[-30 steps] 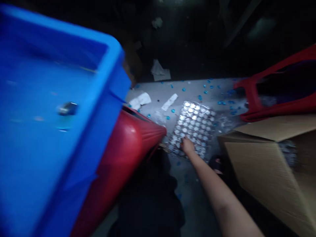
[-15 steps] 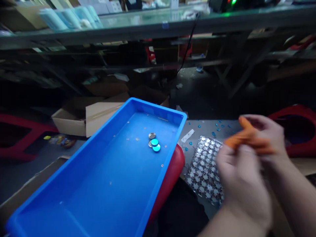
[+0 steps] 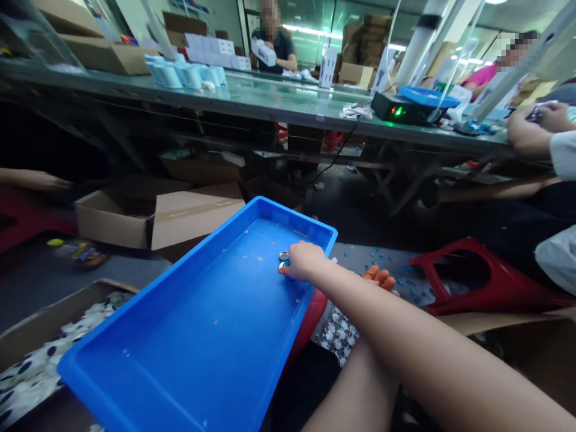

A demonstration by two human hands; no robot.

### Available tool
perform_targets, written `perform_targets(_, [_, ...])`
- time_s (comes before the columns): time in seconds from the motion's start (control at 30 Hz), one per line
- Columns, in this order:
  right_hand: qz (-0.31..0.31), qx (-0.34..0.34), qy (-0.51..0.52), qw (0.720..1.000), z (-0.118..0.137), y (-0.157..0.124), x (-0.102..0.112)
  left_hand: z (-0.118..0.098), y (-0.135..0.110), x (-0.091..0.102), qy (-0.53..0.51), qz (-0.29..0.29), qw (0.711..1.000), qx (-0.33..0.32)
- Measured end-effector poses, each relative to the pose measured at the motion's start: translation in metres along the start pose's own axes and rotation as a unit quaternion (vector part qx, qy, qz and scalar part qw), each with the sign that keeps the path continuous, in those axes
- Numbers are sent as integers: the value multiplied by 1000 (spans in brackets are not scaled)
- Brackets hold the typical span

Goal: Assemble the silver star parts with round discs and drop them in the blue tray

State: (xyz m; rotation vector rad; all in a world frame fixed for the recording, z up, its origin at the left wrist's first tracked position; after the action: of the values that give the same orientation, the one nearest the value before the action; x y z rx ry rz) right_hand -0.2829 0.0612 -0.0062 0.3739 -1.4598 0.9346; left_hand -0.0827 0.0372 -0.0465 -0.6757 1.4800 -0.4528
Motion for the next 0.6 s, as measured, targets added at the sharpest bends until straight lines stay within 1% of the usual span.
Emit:
perform_targets(0.1, [16,-14,11,1000,-5,4,-8,-6,-9,-5,-6,3,1000,2])
perform_targets(0.23, [24,-11,29,999,-10,8,-9,-1,-12,-5,-11,5,1000,19])
perform_targets(0.3, [6,-8,41,999,-10,6,-2,3,-8,-5,-21,27,999,34])
perform_targets(0.33, [-22,-3,47,999,-8,4,5,6,-4,-6,-26,49,998,44])
perform_targets(0.4, [-98,29,48,994,4,-5,21,14,5,-9,-21,95,993,74])
perform_targets(0.43, [-124,60,43,990,14,-11,26,18,10,-9,-14,110,990,86])
perform_targets(0.47, [-134,96,36,986,26,-16,26,21,16,-8,-2,118,989,93])
perform_targets(0.53, [-118,159,42,979,47,-24,18,28,26,-4,22,117,988,99])
perform_targets(0.57, [-104,177,67,976,53,-25,15,29,29,-3,40,121,988,84])
perform_targets(0.6, [-94,182,109,973,54,-26,14,27,32,-3,72,129,988,54])
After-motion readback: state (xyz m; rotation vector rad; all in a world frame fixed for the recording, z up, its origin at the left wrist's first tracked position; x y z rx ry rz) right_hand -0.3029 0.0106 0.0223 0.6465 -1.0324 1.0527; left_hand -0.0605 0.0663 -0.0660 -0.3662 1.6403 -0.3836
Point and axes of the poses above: each hand's wrist, its own y-axis towards the middle knuckle, its own x-axis out of the back of the hand, z = x × y, the point moved 10 cm from there along y, towards the middle knuckle
